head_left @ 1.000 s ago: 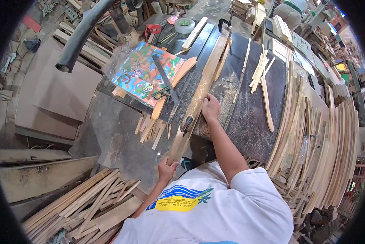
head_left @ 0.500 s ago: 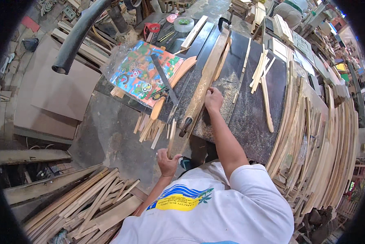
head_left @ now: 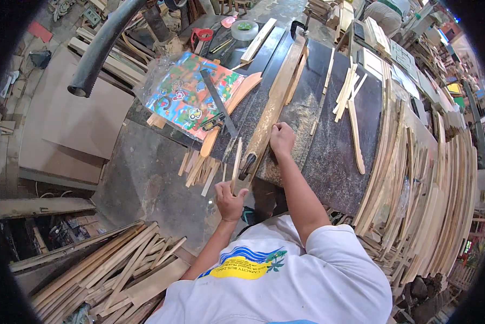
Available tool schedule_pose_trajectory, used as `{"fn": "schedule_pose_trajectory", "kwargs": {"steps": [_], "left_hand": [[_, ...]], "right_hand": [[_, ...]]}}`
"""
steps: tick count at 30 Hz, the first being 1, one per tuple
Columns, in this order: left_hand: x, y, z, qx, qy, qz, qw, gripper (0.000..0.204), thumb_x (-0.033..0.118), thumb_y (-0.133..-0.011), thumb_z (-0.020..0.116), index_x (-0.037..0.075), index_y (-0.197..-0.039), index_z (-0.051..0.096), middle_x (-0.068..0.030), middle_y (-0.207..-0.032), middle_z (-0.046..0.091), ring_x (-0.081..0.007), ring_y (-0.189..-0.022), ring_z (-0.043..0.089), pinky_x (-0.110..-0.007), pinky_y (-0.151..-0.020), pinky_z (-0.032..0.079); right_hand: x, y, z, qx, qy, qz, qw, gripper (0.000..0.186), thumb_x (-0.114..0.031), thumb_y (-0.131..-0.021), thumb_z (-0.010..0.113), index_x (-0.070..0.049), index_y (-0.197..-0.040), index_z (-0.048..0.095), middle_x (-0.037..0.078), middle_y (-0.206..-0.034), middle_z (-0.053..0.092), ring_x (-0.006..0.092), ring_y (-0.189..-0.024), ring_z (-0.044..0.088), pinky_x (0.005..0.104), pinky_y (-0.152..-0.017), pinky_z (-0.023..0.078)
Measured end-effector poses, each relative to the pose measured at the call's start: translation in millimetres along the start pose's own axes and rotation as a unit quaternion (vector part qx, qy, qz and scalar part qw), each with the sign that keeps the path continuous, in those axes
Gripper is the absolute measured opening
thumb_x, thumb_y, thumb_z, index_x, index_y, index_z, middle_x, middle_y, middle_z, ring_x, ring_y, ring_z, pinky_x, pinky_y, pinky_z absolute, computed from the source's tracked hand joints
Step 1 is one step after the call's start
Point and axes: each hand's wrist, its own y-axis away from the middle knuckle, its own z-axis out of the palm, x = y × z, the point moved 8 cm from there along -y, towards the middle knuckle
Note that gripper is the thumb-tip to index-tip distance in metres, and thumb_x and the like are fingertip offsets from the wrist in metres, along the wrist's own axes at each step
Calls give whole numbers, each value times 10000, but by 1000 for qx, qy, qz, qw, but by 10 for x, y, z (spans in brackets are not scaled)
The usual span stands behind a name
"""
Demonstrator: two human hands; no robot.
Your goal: The person repeatedly picks up thin wooden strips and runs them along a stationary sharpening or smoothing tool on a workbench. They handle the strips one at a time, turning them over and repositioning them, then place the processed pieces into a nearby pile. The task continues throughout the clip without visible completion.
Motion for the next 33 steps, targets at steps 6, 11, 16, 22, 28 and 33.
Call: {"fn": "schedule_pose_trajectory", "kwargs": {"steps": [6,11,16,22,28,33], "left_hand": [[234,-237,128,50,-29,107,993,589,396,-763,894,94,-1197,634,-142,-1129,543,-384,-1027,598,-511,-848,514],[300,-290,136,57,-22,123,991,596,439,-782,876,91,-1196,625,-150,-1115,535,-382,-1005,602,-512,-822,519],[288,-274,135,47,-29,90,994,627,402,-779,890,82,-1227,591,-148,-1123,535,-400,-1013,605,-530,-816,519],[254,-247,-90,-58,63,34,996,399,206,-951,677,67,-1300,540,-240,-1111,601,-479,-999,626,-580,-859,514],[367,210,-732,-304,-5,17,952,502,173,-997,552,72,-1484,480,-309,-1001,699,-513,-920,679,-606,-791,530],[294,440,-755,-325,-98,40,940,594,155,-993,577,101,-1571,447,-279,-851,699,-492,-806,695,-586,-717,537]], "right_hand": [[-35,-332,-14,31,17,-7,999,231,-250,-939,705,-56,-1027,795,191,-987,778,374,-955,749,468,-880,559],[5,-266,17,15,10,-34,999,223,-254,-941,696,-61,-1003,788,196,-971,772,393,-944,742,482,-882,560],[91,345,45,-14,-9,-42,999,219,-258,-949,683,-59,-979,770,213,-957,759,423,-935,729,510,-873,556],[20,313,-21,2,-9,-16,1000,207,-246,-952,680,-63,-998,765,209,-973,757,429,-953,722,520,-876,551],[94,247,16,-8,0,-20,1000,216,-251,-956,676,-62,-1019,762,205,-993,758,425,-980,718,520,-897,548],[44,256,-8,-5,-7,-26,1000,215,-251,-953,674,-66,-1018,764,204,-989,758,421,-978,717,519,-902,547]]}}
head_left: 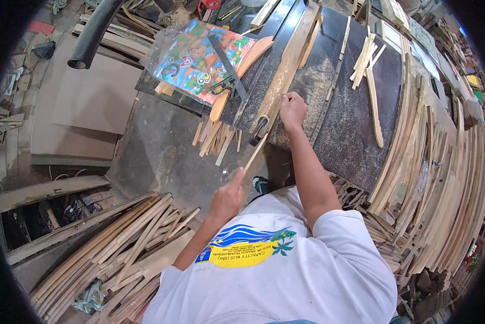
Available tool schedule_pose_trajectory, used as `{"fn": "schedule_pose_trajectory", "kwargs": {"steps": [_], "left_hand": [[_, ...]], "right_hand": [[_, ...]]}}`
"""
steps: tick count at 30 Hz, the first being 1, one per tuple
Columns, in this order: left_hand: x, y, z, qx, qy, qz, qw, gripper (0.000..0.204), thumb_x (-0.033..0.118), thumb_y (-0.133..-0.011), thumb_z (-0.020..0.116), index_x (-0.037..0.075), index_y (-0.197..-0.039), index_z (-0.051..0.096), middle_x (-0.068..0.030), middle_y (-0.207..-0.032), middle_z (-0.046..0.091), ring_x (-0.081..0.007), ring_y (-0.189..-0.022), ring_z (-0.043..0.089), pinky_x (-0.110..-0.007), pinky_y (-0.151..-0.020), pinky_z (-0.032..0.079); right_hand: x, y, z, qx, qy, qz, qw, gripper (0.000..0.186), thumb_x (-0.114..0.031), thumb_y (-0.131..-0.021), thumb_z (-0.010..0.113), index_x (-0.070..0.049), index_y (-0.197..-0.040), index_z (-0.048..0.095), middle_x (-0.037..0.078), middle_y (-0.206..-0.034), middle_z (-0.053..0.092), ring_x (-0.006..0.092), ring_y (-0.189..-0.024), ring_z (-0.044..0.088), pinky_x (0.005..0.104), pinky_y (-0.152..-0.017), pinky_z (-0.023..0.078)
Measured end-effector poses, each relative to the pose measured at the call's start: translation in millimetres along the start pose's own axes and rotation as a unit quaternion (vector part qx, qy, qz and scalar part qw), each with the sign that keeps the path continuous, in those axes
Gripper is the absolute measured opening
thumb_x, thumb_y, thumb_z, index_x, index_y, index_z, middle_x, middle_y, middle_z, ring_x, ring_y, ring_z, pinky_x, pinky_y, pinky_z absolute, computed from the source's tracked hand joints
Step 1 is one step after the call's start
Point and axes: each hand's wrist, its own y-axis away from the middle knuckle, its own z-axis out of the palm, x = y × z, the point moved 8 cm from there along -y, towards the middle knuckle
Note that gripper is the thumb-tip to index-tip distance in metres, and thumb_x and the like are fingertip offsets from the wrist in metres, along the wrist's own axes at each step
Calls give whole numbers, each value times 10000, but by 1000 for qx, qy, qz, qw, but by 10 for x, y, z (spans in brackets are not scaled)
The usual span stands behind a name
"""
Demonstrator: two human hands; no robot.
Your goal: The person repeatedly picks up thin wooden strips and runs them along a stationary sharpening or smoothing tool on a workbench. They handle the strips one at a time, turning them over and repositioning them, then place the processed pieces into a nearby pile. The task continues throughout the clip without visible completion.
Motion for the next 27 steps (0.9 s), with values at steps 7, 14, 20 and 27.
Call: {"fn": "schedule_pose_trajectory", "kwargs": {"steps": [7,14,20,27], "left_hand": [[107,-45,100,3,-40,-30,999,652,151,-969,576,115,-1596,400,-268,-923,717,-491,-839,707,-613,-760,543],[306,-165,-5,-11,-50,-17,999,619,138,-973,562,71,-1571,417,-281,-894,718,-489,-827,715,-616,-752,550],[558,-404,-86,-7,-65,-9,998,575,97,-973,534,-1,-1532,436,-306,-884,717,-508,-819,713,-610,-739,562],[634,-488,-121,-30,-65,-10,997,592,59,-956,525,-35,-1531,421,-308,-856,711,-511,-819,718,-611,-734,567]], "right_hand": [[-21,-1,-22,2,6,-5,1000,222,-257,-955,665,-68,-1017,763,200,-1004,759,416,-982,719,516,-899,549],[-6,-116,6,-2,25,4,1000,229,-268,-961,672,-73,-1042,762,198,-1027,761,408,-999,721,517,-906,549],[-68,-313,-64,5,24,52,998,228,-253,-944,672,-86,-1050,786,189,-1050,769,411,-1017,720,513,-911,549],[-15,38,27,-5,1,-17,1000,219,-247,-956,664,-61,-1006,768,222,-984,751,434,-971,714,522,-891,547]]}}
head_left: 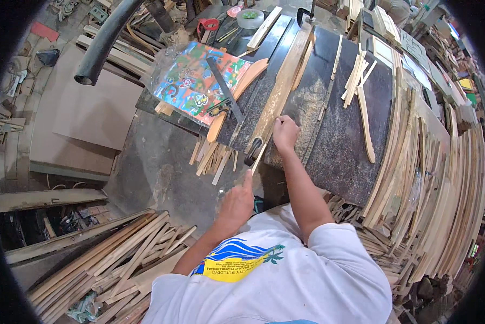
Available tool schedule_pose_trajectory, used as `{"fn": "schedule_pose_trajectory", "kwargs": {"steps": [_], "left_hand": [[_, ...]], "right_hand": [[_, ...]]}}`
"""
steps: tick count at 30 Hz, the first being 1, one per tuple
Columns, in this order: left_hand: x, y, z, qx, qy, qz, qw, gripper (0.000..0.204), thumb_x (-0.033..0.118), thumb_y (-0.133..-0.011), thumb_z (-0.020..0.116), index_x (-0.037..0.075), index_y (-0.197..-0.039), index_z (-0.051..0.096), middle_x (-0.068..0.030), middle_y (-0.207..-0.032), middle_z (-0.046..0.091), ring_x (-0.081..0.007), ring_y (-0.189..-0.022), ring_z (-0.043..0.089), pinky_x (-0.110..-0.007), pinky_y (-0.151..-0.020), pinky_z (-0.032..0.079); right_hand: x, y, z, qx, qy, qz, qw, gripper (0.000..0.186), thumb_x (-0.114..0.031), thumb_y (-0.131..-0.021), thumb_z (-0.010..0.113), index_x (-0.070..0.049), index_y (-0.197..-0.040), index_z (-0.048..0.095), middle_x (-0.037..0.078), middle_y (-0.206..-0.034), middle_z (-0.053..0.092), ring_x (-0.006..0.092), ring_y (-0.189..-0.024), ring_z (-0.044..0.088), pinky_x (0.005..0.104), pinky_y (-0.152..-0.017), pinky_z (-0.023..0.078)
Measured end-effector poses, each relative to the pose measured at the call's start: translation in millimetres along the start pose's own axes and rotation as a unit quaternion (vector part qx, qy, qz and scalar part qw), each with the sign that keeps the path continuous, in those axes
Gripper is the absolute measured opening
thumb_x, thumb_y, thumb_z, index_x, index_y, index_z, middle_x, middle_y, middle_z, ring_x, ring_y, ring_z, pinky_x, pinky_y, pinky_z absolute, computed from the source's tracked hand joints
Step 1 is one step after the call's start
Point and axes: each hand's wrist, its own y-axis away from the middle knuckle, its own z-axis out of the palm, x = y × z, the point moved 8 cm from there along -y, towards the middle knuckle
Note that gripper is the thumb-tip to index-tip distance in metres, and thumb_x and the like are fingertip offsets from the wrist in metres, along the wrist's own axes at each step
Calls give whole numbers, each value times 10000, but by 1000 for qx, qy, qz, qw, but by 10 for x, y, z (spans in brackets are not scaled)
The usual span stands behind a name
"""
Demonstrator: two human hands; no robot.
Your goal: The person repeatedly picks up thin wooden strips and runs them along a stationary sharpening or smoothing tool on a workbench. They handle the strips one at a time, turning them over and repositioning them, then place the processed pieces into a nearby pile. The task continues throughout the clip without visible completion.
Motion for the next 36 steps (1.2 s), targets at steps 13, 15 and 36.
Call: {"fn": "schedule_pose_trajectory", "kwargs": {"steps": [13,15,36], "left_hand": [[263,-567,-132,21,10,19,1000,621,37,-939,538,-82,-1531,393,-319,-891,709,-505,-814,713,-594,-726,566],[322,-583,-132,15,0,25,1000,632,31,-930,547,-92,-1529,387,-315,-882,710,-502,-807,714,-591,-721,568],[269,-604,-119,14,-1,6,1000,547,87,-995,482,-44,-1522,415,-315,-878,712,-517,-841,718,-612,-744,571]], "right_hand": [[-49,-657,-22,-1,37,-9,999,241,-251,-953,665,-71,-1049,793,214,-1036,762,414,-1019,721,510,-935,542],[-13,-738,-80,0,41,-55,998,249,-262,-947,664,-78,-1047,799,216,-1035,764,415,-1010,723,506,-938,544],[457,395,-1579,-93,74,-58,991,350,-259,-1064,532,-71,-1356,581,298,-1033,703,501,-974,680,572,-846,520]]}}
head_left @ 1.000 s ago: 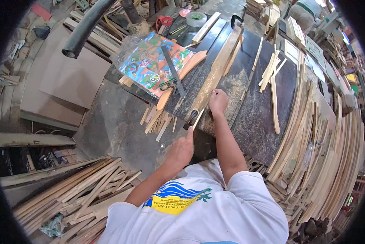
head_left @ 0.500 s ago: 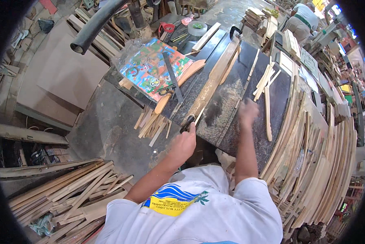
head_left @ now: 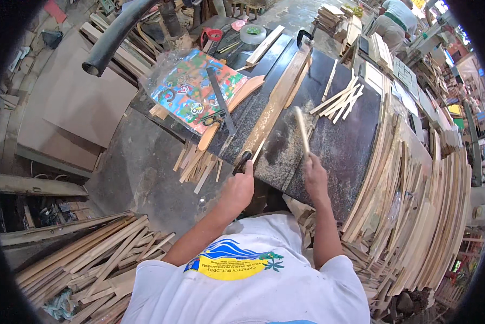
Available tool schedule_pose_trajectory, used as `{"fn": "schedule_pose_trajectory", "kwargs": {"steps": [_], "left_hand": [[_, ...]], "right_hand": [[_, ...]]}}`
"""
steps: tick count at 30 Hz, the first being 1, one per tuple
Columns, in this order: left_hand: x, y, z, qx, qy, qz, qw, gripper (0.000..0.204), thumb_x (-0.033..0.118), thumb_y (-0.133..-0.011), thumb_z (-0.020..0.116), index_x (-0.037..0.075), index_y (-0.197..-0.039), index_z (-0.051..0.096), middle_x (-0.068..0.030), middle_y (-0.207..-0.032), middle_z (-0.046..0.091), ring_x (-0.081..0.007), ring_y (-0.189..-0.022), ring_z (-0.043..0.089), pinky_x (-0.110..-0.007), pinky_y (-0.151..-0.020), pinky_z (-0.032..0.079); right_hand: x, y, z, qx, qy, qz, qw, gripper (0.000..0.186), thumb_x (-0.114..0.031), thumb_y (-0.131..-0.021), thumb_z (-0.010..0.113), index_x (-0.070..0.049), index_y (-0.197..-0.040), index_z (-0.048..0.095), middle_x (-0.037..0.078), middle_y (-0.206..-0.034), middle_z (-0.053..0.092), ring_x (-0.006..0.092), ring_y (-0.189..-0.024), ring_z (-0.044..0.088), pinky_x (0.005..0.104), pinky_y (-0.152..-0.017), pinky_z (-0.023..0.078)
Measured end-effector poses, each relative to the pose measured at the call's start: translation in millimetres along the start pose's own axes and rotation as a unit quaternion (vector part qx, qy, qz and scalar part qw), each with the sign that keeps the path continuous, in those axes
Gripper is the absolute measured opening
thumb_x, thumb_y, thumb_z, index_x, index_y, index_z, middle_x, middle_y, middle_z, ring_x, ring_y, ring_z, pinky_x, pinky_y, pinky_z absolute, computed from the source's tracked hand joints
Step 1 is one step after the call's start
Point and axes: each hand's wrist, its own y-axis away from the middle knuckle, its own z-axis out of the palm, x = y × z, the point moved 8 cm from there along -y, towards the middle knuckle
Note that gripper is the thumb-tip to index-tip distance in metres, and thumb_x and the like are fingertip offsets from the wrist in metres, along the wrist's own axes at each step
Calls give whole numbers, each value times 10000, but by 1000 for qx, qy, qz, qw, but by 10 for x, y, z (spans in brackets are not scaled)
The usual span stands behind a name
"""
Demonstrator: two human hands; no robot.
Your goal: The person repeatedly picks up thin wooden strips and runs them along a stationary sharpening or smoothing tool on a workbench. They handle the strips one at a time, turning them over and repositioning them, then place the processed pieces into a nearby pile. The task continues throughout the clip without visible completion.
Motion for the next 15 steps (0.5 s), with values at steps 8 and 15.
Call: {"fn": "schedule_pose_trajectory", "kwargs": {"steps": [8,15], "left_hand": [[10,-41,32,11,15,2,1000,550,74,-990,472,-39,-1525,416,-318,-861,712,-526,-833,716,-635,-760,564],[136,-211,-13,36,-5,39,999,521,57,-974,516,-98,-1462,423,-291,-828,726,-488,-792,738,-592,-702,592]], "right_hand": [[-230,-124,108,-41,-58,-15,997,382,-264,-1053,569,-71,-1378,630,258,-939,712,391,-876,725,463,-814,544],[-296,-359,-6,-49,-39,7,998,388,-257,-1051,564,-48,-1370,632,241,-859,699,352,-791,715,460,-776,541]]}}
